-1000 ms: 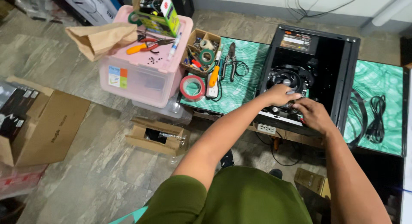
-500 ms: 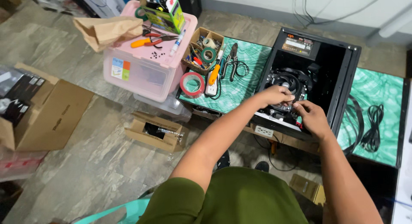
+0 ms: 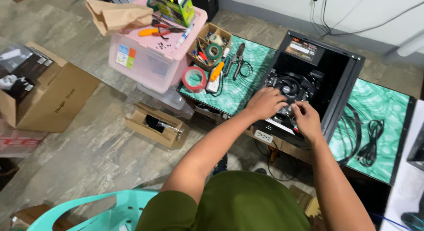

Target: The person routes and connects cables inside an open desktop computer case on a workbench, then rotates the case and works on the fan and internal components by hand. They walk to a glass display cabinet, retrieve a screwdriver, and use it on a small component at the bench.

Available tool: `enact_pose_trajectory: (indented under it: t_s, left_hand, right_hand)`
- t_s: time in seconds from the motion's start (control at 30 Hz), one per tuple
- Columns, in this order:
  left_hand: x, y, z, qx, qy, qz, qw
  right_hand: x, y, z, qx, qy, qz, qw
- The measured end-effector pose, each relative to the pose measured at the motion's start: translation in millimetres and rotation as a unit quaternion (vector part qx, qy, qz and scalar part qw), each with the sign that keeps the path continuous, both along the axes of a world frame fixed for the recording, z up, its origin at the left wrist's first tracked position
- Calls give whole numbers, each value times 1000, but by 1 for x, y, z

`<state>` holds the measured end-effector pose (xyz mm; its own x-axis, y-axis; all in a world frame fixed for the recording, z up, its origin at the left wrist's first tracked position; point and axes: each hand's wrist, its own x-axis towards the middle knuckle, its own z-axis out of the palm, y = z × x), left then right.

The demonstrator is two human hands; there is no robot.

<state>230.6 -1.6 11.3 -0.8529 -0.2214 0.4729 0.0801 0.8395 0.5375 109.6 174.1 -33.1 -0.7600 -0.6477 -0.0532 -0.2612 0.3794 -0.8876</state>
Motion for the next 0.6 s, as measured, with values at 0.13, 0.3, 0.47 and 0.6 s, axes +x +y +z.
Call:
enact_pose_trajectory:
  t_s: [0.13, 0.3, 0.47, 0.6]
  left_hand:
    - [-2, 4, -8, 5, -60, 6, 998]
    - [-8, 5, -17, 2, -70, 5, 998]
    - [-10, 9, -12, -4, -64, -22, 998]
    - [-12, 10, 1, 8, -74, -41, 996]
  right_hand:
    - [-2, 7, -3, 44, 53, 12, 998]
    - [-6, 11, -12, 10, 138, 24, 990]
    - [-8, 13, -13, -30, 140, 24, 989]
    - [-9, 13, 0, -8, 103, 24, 994]
